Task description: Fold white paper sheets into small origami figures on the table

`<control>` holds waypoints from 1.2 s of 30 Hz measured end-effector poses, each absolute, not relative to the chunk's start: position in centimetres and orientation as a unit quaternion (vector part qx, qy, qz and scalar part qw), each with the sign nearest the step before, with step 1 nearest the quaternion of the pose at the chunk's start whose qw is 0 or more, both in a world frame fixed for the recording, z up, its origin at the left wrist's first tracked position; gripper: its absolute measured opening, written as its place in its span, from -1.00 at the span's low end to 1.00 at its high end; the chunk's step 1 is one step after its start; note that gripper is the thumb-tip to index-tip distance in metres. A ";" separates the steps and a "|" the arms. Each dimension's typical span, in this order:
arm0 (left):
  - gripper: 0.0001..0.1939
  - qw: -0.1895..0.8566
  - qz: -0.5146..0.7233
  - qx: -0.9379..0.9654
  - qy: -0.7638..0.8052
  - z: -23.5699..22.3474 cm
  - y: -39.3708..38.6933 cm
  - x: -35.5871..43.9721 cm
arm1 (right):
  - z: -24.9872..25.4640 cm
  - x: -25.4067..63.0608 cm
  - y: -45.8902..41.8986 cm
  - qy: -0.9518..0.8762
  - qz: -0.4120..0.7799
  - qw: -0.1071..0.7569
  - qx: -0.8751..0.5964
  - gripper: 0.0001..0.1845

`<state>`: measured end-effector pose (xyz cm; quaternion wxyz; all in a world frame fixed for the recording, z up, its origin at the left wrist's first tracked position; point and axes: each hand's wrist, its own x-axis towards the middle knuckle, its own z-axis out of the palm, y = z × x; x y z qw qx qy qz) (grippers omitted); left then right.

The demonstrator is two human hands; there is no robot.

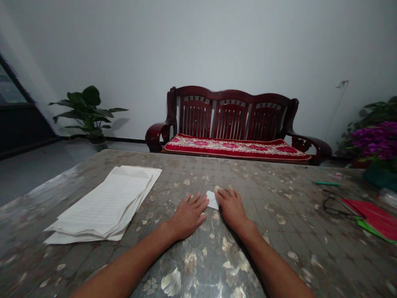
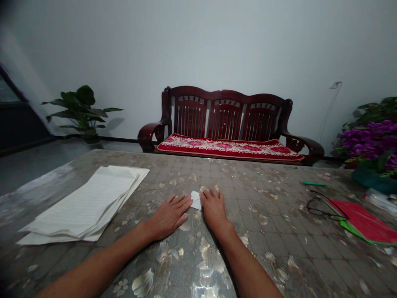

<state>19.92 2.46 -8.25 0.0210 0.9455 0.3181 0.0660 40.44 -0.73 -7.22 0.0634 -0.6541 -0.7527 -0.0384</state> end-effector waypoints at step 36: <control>-0.59 0.195 0.096 0.919 0.329 -5.9 10.1 24.7 | -8.6 42.7 0.5 -0.712 -0.031 0.130 -0.690 -0.57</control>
